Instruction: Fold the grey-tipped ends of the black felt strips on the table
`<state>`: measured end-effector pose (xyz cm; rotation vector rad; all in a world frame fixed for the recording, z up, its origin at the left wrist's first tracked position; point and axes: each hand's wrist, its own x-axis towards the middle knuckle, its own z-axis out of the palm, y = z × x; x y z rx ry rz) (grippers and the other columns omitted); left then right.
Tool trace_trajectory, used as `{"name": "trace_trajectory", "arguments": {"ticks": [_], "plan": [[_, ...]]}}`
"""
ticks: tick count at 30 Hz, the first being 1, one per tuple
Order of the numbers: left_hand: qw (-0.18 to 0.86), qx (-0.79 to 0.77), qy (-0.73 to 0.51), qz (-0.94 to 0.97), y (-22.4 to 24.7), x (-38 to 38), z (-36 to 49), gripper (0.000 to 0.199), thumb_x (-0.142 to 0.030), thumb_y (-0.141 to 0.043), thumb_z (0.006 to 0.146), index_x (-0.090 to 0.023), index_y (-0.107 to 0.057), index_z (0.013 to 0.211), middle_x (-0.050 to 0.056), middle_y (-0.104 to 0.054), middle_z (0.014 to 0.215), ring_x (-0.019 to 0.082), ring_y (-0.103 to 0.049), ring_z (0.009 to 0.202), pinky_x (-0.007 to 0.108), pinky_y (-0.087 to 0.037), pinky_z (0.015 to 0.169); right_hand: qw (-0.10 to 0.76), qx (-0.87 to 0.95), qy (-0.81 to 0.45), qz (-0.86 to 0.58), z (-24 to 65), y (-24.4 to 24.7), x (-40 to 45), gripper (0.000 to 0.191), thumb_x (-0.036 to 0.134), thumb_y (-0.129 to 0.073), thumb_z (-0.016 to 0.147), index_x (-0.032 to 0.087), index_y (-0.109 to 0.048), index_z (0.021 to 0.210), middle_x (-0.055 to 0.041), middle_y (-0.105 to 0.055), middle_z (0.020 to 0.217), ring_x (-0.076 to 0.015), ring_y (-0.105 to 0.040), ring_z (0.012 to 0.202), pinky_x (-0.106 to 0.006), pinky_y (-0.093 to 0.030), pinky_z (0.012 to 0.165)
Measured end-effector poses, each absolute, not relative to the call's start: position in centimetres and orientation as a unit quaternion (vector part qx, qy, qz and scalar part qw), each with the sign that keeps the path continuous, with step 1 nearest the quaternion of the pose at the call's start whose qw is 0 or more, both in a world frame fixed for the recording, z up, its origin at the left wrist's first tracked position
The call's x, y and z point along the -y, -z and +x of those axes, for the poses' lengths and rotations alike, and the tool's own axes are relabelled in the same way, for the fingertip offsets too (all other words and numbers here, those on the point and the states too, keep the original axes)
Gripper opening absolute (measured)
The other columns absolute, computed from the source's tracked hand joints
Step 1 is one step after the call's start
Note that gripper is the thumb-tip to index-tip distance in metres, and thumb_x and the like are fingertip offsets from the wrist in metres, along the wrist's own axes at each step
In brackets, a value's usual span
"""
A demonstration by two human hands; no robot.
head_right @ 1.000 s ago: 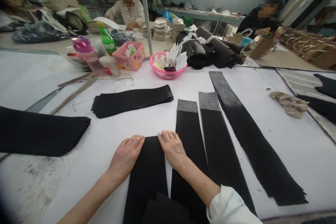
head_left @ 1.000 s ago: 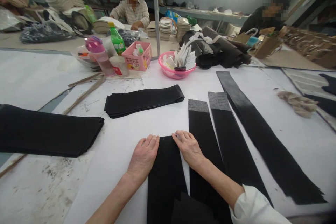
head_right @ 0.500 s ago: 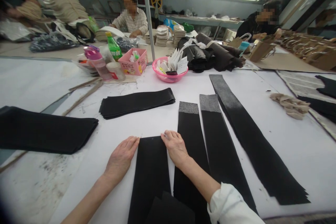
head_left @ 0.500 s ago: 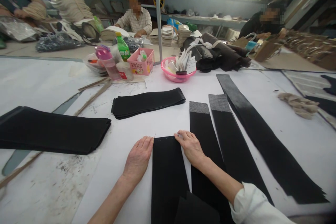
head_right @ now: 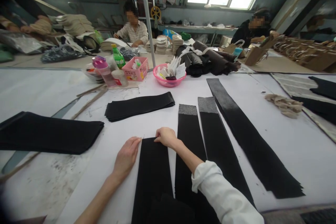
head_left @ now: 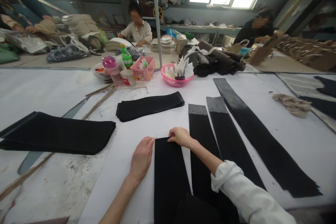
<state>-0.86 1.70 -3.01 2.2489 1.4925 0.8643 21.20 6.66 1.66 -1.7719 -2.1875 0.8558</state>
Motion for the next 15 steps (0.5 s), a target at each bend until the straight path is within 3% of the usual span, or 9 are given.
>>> {"name": "trace_trajectory", "arguments": {"ticks": [4,7,10,15], "plan": [[0.242,-0.542,-0.356,0.722,1.8,-2.0,0.1,0.032,-0.038,-0.052,0.089,-0.021,-0.059,0.115,0.008,-0.063,0.113,0.023,-0.058,0.105,0.041,-0.047,0.095,0.145,0.721,-0.355,-0.578,21.6,-1.8,-6.2,0.013,0.030,-0.076,0.074,0.019,-0.070,0.075,0.0039,-0.063,0.066,-0.0112,-0.056,0.061,-0.019,-0.033,0.053],[0.334,-0.534,-0.370,0.683,0.6,-2.1,1.3,0.032,-0.044,-0.057,0.085,-0.018,-0.065,0.100,0.006,-0.069,0.094,0.019,-0.064,0.083,0.031,-0.052,0.077,0.187,0.714,-0.384,-0.555,21.6,-2.1,-5.2,0.012,0.030,-0.071,0.078,0.018,-0.071,0.079,0.0036,-0.065,0.067,-0.0111,-0.057,0.062,-0.019,-0.035,0.053],[0.406,-0.515,-0.373,0.656,-0.7,-1.8,2.2,0.030,-0.044,-0.057,0.084,-0.015,-0.066,0.085,0.003,-0.067,0.076,0.016,-0.061,0.068,0.025,-0.049,0.064,0.223,0.709,-0.387,-0.546,21.6,-2.9,-4.0,0.011,0.029,-0.068,0.080,0.018,-0.071,0.080,0.0032,-0.065,0.068,-0.0120,-0.058,0.065,-0.019,-0.037,0.056],[0.466,-0.497,-0.374,0.629,-2.9,-0.9,2.5,0.029,-0.043,-0.058,0.083,-0.015,-0.064,0.082,-0.001,-0.059,0.067,0.012,-0.053,0.061,0.021,-0.041,0.056,0.281,0.695,-0.377,-0.545,21.6,-4.8,-2.2,0.012,0.027,-0.069,0.078,0.018,-0.069,0.071,0.0036,-0.063,0.063,-0.0120,-0.055,0.062,-0.020,-0.036,0.056]]}}
